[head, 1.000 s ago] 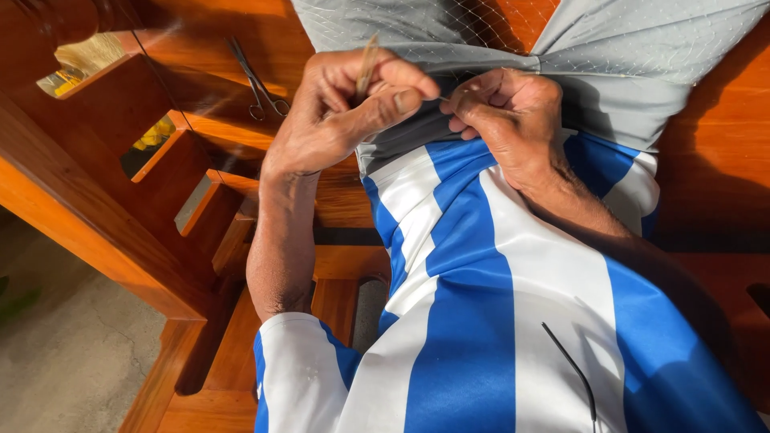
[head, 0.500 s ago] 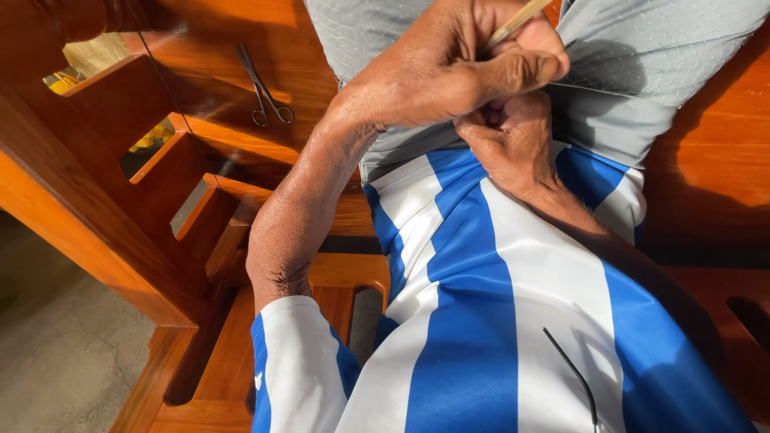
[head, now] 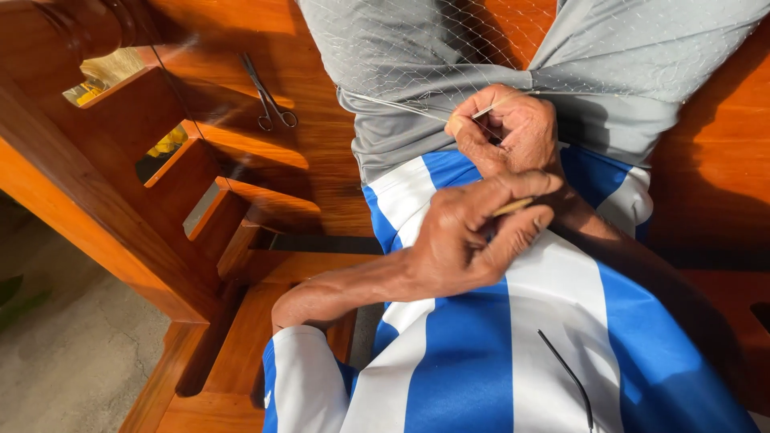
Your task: Repairing or weaving a fine mesh fishing net using a wooden shuttle
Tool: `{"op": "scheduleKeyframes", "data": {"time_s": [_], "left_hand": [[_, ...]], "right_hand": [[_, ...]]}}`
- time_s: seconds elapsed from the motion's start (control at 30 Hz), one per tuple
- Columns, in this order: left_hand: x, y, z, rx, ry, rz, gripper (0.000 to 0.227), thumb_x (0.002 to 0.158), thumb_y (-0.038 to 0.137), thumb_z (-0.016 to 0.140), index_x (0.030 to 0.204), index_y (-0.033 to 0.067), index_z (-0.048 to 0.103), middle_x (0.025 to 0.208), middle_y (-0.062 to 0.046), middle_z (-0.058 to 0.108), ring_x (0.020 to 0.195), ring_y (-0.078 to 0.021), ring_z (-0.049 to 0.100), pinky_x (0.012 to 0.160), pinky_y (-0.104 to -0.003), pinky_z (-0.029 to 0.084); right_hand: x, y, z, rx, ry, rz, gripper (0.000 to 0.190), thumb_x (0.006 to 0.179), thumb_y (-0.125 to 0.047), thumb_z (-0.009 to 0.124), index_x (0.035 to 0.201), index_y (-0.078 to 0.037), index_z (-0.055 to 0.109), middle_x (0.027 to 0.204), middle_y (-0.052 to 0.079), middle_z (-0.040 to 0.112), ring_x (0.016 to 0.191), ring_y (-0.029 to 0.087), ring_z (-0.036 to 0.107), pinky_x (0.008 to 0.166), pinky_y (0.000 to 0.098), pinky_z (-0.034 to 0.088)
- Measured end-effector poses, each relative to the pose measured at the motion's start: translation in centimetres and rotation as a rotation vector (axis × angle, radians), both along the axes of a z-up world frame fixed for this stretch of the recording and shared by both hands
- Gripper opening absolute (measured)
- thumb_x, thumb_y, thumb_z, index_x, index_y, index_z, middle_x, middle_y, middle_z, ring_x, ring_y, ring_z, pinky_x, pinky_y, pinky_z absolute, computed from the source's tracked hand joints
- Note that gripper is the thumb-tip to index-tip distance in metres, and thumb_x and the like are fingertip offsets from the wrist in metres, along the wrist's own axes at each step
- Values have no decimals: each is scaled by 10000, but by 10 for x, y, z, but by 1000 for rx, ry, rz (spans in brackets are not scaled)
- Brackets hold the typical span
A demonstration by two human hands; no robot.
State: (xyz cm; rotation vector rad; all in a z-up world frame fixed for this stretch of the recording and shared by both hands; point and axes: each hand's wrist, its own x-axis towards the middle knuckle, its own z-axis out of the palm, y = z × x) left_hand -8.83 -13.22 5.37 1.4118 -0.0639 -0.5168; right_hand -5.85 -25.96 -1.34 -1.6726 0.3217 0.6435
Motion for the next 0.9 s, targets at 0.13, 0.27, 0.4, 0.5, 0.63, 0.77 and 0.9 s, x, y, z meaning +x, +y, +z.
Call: {"op": "scheduleKeyframes", "data": {"time_s": [0.13,0.27,0.4,0.5,0.63,0.77,0.9], "left_hand": [[-21,-13,-5,107,-43,2,256,1140,144,613,1360,14,619,1314,-142,747,1200,-273,795,1075,-345,657],[-16,-12,-7,180,-177,-5,258,1147,109,629,1380,7,584,1339,-137,733,1191,-287,808,1029,-351,669],[-15,-14,-11,244,-217,-77,323,1185,185,588,1472,46,536,1421,-133,709,1244,-310,806,1022,-379,679],[-17,-18,-15,269,-204,-79,371,1194,232,593,1525,90,504,1466,-110,704,1239,-323,823,998,-374,695],[-13,-19,-16,279,-148,-84,456,1185,280,612,1589,140,455,1422,-88,741,1263,-289,814,1078,-355,679],[-13,-16,-13,279,-134,-93,438,1169,290,602,1552,111,488,1429,-113,733,1169,-342,839,980,-392,698],[-21,-13,-15,405,-209,-175,416,1157,324,561,1508,105,518,1328,-108,753,1076,-344,812,775,-441,618]], "right_hand": [[-3,0,-1,-64,-138,40,174,1055,-166,695,963,-22,728,815,15,723,648,67,584,572,232,448],[-2,1,0,-30,-162,34,249,1078,-231,670,984,-5,716,864,41,743,681,86,623,601,237,476],[1,1,2,76,-56,-9,206,1091,-186,663,1017,1,707,927,89,757,720,71,609,605,195,441],[4,-2,0,154,-24,6,188,1102,-148,635,1048,20,699,952,119,756,742,90,609,637,199,464],[3,-3,-7,179,55,-3,168,1098,-115,631,1049,17,723,976,106,769,700,81,575,621,182,461],[4,0,0,126,88,37,154,1054,-98,659,939,-14,717,816,61,726,607,18,483,523,182,326],[8,3,8,69,132,33,131,997,-78,634,924,-21,727,821,54,752,672,38,582,581,184,425]]}}
